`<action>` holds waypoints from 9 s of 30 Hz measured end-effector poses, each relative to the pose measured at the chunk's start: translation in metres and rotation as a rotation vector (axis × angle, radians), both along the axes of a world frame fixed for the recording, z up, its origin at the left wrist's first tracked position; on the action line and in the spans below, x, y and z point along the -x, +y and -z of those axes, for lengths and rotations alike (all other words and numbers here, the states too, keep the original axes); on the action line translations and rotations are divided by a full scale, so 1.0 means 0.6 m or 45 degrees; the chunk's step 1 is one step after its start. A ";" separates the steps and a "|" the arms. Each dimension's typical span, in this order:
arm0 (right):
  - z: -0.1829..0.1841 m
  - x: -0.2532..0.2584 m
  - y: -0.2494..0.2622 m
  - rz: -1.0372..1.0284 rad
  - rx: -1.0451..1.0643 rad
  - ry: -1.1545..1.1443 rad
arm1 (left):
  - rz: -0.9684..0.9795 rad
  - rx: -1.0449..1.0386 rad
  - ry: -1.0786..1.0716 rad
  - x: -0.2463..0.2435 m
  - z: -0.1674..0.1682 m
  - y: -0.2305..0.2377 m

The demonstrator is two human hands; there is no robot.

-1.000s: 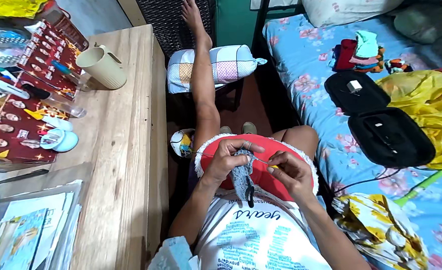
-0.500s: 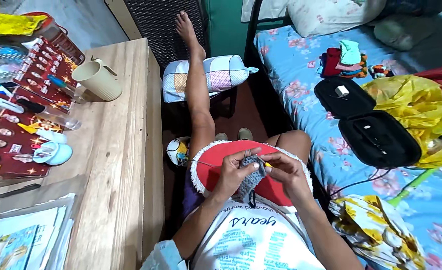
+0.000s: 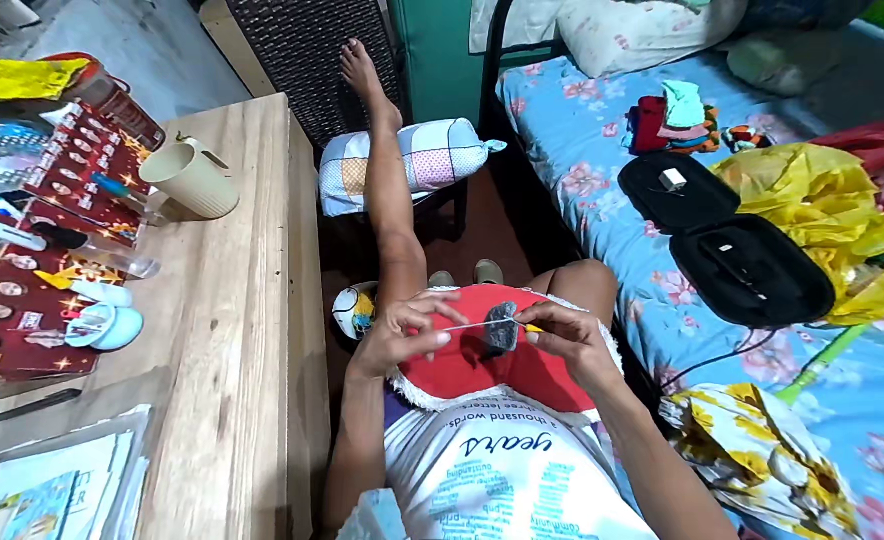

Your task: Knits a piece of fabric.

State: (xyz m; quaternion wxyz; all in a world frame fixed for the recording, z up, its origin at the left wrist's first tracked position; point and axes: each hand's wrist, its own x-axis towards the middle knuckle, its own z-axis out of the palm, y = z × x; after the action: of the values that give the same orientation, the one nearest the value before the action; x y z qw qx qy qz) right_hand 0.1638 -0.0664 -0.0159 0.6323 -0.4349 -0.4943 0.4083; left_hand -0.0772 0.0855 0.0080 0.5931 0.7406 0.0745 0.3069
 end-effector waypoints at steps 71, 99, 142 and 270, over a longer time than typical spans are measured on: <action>-0.025 0.038 -0.008 0.489 -0.605 -0.952 | -0.272 0.093 -0.202 -0.068 -0.049 -0.115; -0.015 0.034 -0.004 0.003 0.016 0.280 | -0.065 0.218 0.078 -0.002 0.005 -0.030; -0.045 0.048 -0.044 0.658 -0.273 -1.405 | -0.772 -0.170 -0.187 -0.117 0.004 -0.150; 0.002 0.000 -0.016 0.482 -0.343 -1.157 | -0.455 0.165 0.033 -0.078 -0.038 -0.084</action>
State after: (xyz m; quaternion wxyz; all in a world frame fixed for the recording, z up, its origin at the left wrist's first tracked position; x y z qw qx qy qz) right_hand 0.1638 -0.0757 -0.0172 0.4668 -0.5651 -0.6801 -0.0111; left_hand -0.0306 0.0349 0.0308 0.5746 0.6797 0.2321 0.3925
